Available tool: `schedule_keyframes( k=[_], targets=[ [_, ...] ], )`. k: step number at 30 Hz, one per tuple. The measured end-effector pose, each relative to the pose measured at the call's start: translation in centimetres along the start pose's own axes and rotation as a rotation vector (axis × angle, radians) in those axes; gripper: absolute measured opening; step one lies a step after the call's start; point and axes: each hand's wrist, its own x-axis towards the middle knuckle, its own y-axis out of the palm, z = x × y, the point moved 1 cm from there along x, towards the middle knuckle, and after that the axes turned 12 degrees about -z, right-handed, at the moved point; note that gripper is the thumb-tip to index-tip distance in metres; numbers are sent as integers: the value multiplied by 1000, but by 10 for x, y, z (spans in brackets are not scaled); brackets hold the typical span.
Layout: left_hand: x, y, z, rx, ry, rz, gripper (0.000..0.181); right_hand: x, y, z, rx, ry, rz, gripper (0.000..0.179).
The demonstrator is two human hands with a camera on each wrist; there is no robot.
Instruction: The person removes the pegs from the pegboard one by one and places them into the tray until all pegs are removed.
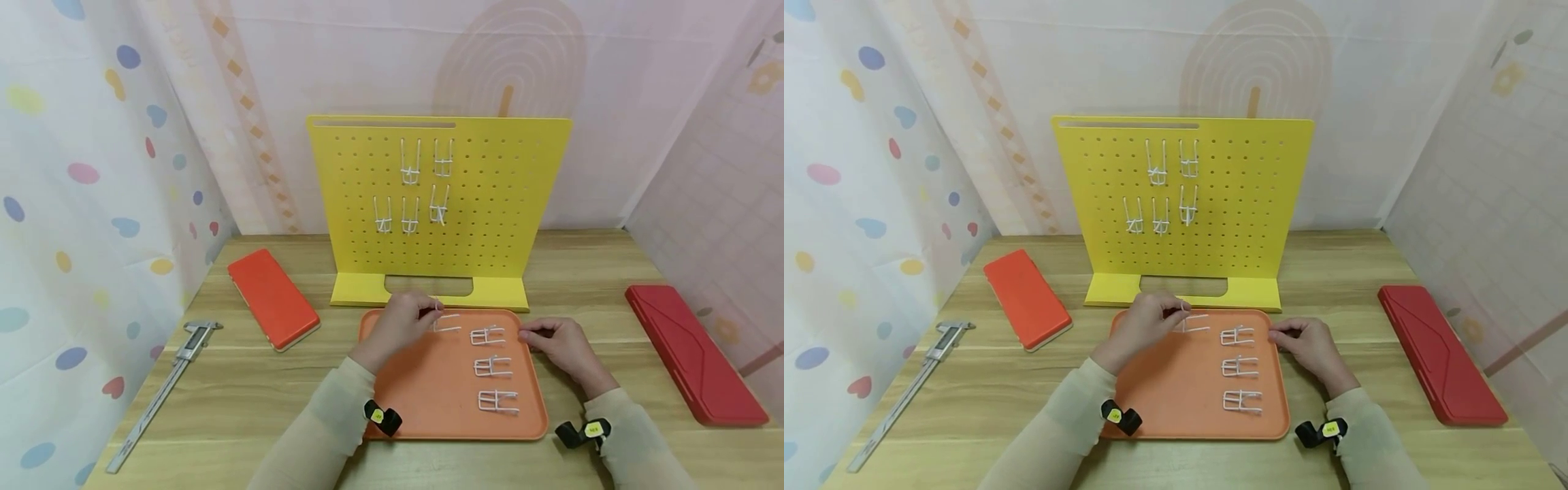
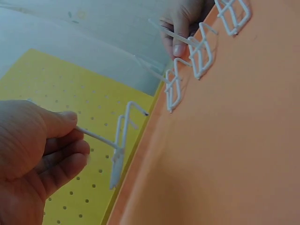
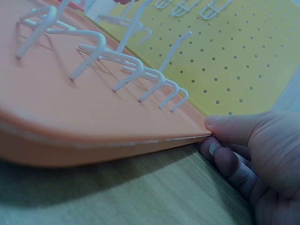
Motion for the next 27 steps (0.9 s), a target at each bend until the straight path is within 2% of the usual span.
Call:
schedule_keyframes(
  k=[4, 12, 27],
  targets=[
    [-2, 3, 1, 18, -34, 53, 10, 1, 0, 0, 10, 4, 6, 21],
    [-4, 8, 6, 37, -91, 111, 10, 0, -1, 0, 19, 12, 14, 23],
    [-6, 8, 8, 72, -112, 198, 12, 0, -1, 1, 21, 22, 10, 24]
  ],
)
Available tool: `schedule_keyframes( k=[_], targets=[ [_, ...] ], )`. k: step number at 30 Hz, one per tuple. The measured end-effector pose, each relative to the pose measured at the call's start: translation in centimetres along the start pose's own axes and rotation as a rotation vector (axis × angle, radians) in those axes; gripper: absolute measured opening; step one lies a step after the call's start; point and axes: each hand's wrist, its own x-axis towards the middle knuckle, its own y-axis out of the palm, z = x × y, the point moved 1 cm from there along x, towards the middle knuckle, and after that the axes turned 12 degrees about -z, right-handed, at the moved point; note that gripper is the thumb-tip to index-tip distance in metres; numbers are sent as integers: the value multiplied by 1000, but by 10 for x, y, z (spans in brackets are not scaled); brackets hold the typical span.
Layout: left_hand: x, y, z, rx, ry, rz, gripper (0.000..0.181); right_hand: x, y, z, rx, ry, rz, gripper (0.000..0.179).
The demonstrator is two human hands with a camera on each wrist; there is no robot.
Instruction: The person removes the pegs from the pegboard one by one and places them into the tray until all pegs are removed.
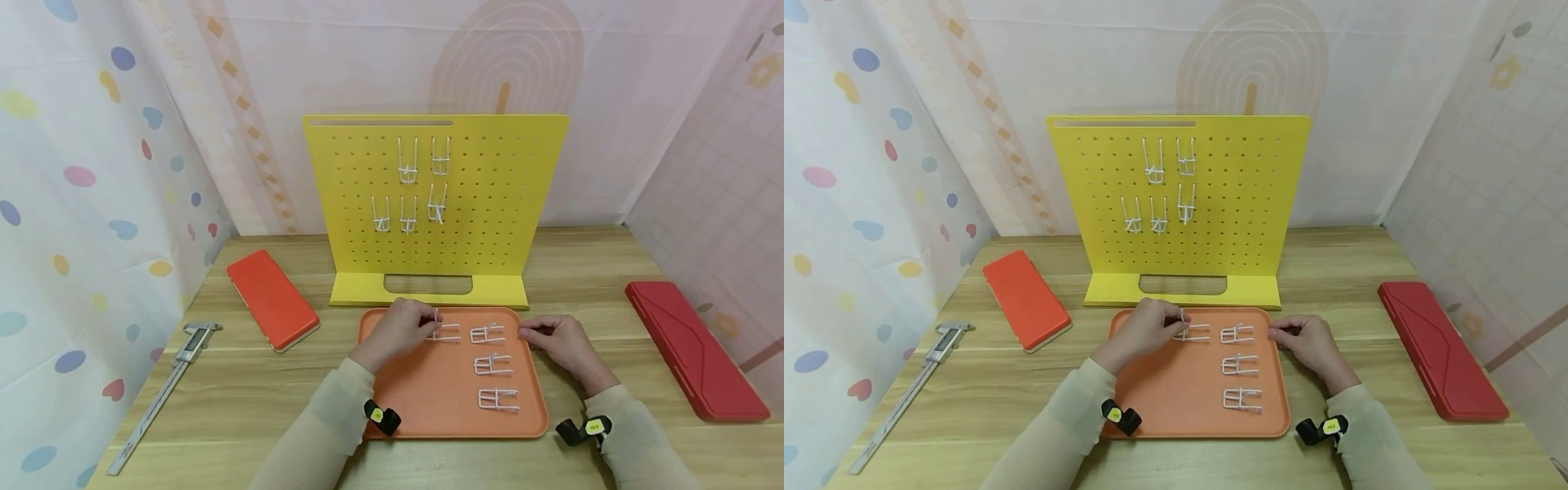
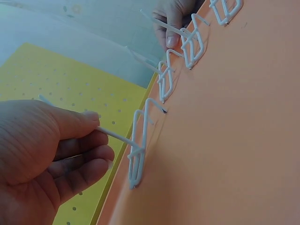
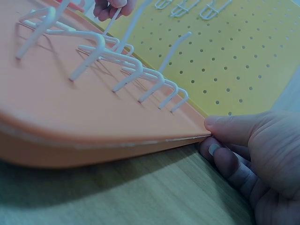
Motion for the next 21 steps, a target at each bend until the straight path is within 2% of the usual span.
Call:
schedule_keyframes(
  k=[5, 9, 15, 21],
  targets=[
    [0, 2, 1, 18, 23, 38, 14, 0, 0, 0, 6, -7, 0, 24],
    [0, 2, 2, 9, 37, 43, 19, 0, 0, 0, 0, -11, 2, 24],
    [0, 3, 2, -11, 25, 45, 23, 0, -1, 0, -6, 5, 9, 25],
    [-1, 4, 2, -12, -2, 37, 14, 0, -1, 0, -5, 7, 7, 25]
  ],
)
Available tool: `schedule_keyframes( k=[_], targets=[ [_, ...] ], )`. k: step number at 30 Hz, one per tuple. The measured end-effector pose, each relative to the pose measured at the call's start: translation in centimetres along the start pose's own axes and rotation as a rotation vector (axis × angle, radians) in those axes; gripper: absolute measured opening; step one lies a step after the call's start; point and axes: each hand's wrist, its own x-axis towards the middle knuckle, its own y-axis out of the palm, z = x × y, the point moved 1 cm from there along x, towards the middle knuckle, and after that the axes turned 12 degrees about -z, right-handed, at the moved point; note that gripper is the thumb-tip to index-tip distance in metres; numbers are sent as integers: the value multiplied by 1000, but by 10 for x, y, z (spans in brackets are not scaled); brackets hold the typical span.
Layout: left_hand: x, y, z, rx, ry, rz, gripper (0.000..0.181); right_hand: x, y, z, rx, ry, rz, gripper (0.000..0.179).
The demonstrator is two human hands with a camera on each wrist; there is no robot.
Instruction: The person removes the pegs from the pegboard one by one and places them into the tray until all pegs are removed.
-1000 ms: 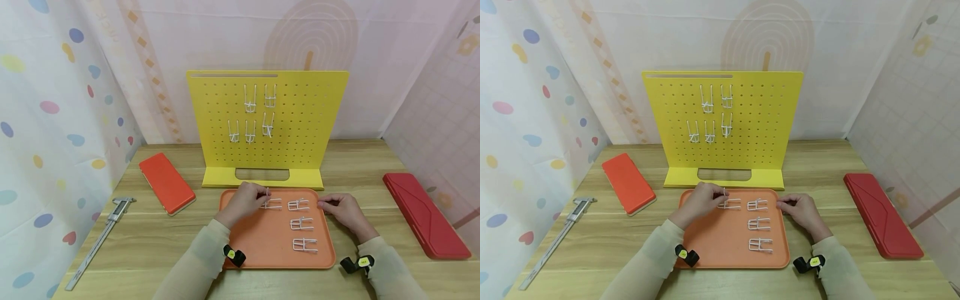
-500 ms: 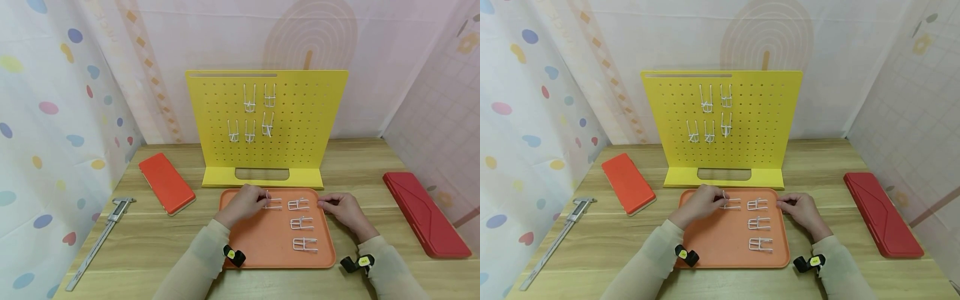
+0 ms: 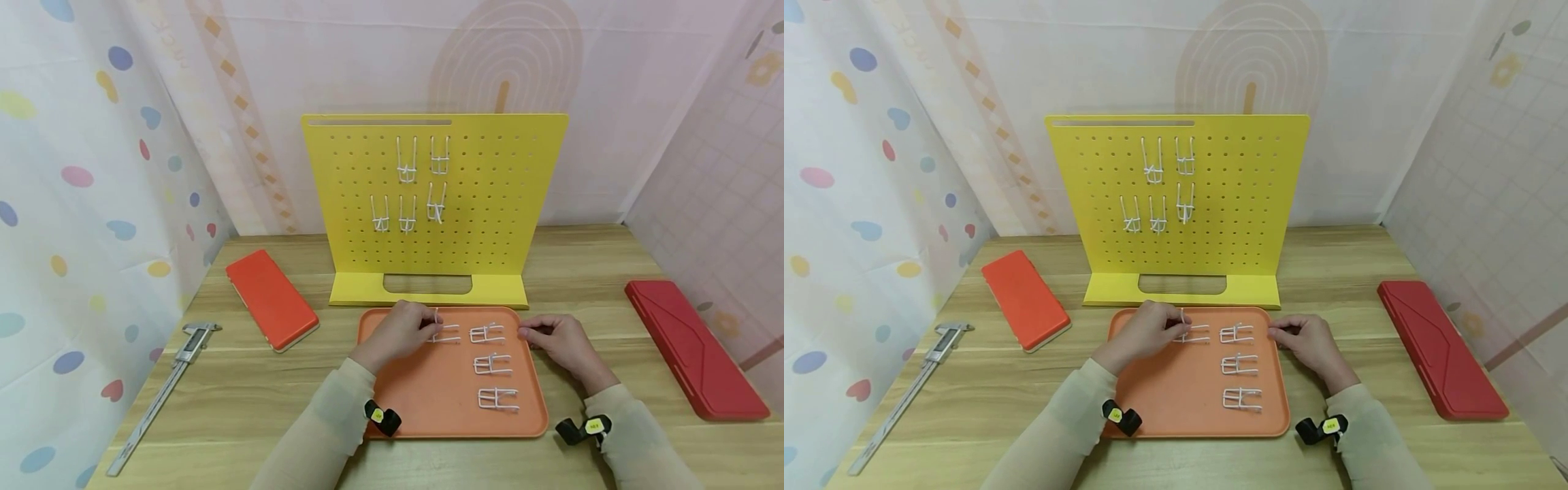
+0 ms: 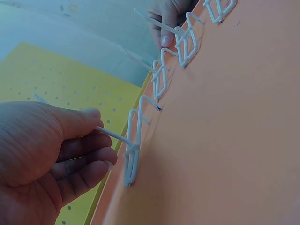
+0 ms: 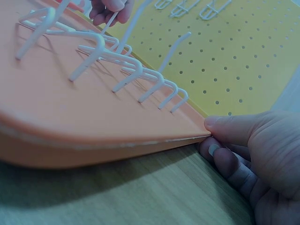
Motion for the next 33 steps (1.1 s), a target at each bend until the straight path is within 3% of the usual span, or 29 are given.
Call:
schedule_keyframes(
  k=[8, 18, 33],
  targets=[
    [0, -2, -1, 18, 26, -2, 15, 0, 0, 1, -6, 2, -1, 24],
    [-1, -2, -3, 4, -12, 2, 15, -1, -1, 3, -45, -41, -28, 25],
    [-1, -4, -1, 5, -1, -1, 13, -1, -1, 2, -50, -33, -27, 26]
  ],
)
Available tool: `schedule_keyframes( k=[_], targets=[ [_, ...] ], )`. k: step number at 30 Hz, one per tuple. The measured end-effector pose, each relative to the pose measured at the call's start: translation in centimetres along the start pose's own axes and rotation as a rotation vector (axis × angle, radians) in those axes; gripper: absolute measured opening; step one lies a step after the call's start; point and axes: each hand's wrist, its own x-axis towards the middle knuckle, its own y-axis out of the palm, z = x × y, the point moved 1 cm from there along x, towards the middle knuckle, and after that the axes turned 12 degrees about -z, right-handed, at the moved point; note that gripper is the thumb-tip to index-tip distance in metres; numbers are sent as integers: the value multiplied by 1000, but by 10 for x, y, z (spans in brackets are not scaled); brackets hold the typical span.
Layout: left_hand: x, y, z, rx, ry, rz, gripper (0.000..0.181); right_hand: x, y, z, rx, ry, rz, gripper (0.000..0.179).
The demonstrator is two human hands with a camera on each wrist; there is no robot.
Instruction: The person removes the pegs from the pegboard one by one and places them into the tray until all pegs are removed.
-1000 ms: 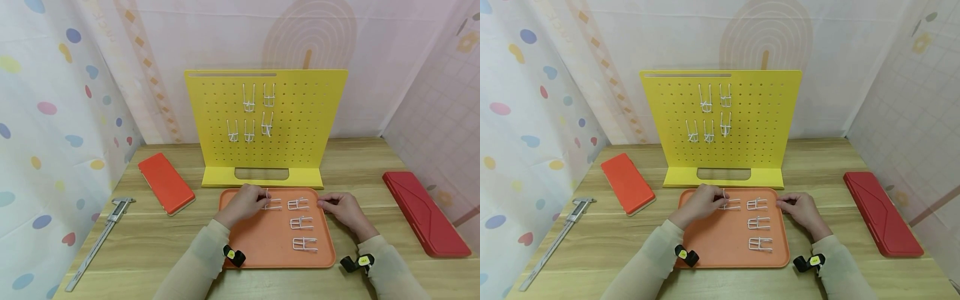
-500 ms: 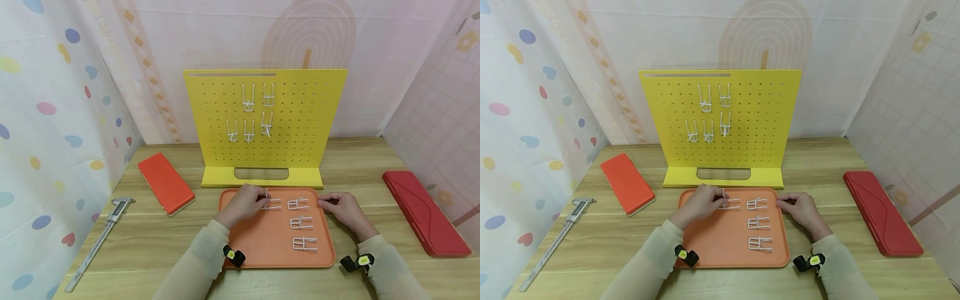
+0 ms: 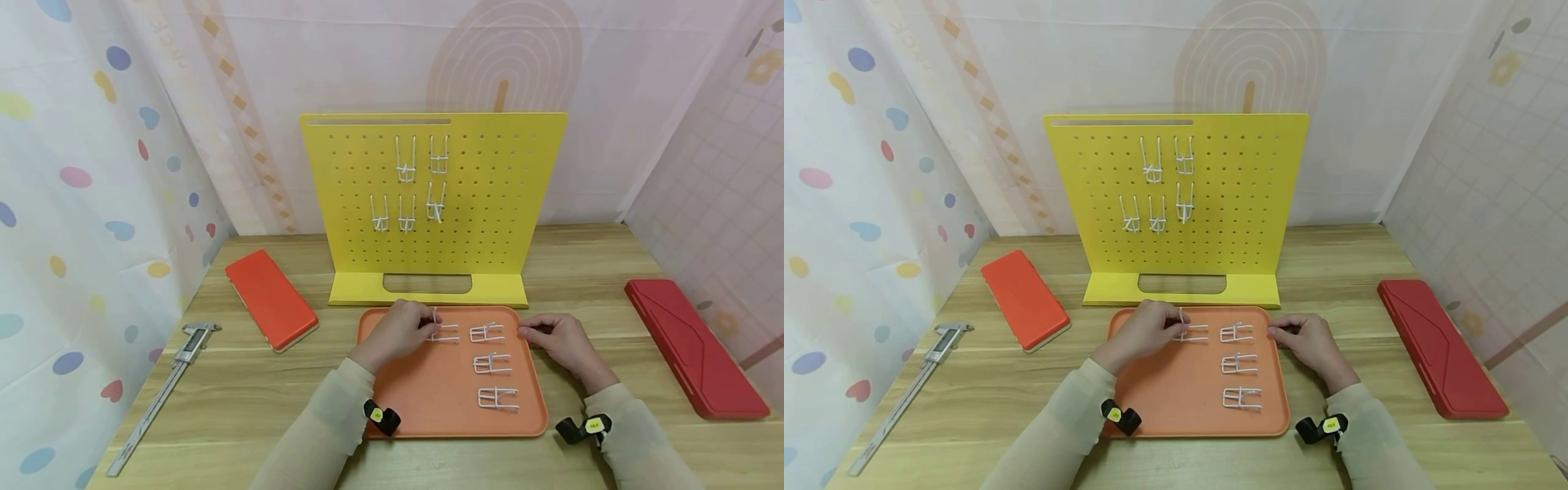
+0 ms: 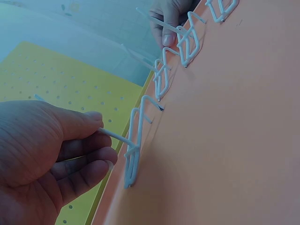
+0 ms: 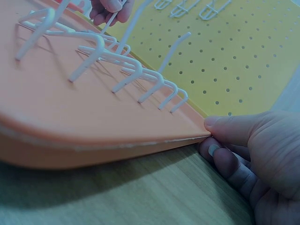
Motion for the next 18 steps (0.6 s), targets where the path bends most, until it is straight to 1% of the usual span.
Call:
schedule_keyframes(
  k=[6, 13, 16, 18],
  targets=[
    [1, 1, 1, 26, 14, -11, 13, 0, 0, 0, -1, 1, 3, 25],
    [0, 1, 1, 3, -9, -11, 11, 0, 0, -1, -8, -1, 0, 24],
    [1, -1, 0, 10, -12, -23, 9, 0, 1, -1, -3, -1, -1, 24],
    [2, -5, -1, 0, -14, -40, 9, 0, 1, -1, -1, -1, -1, 23]
  ],
)
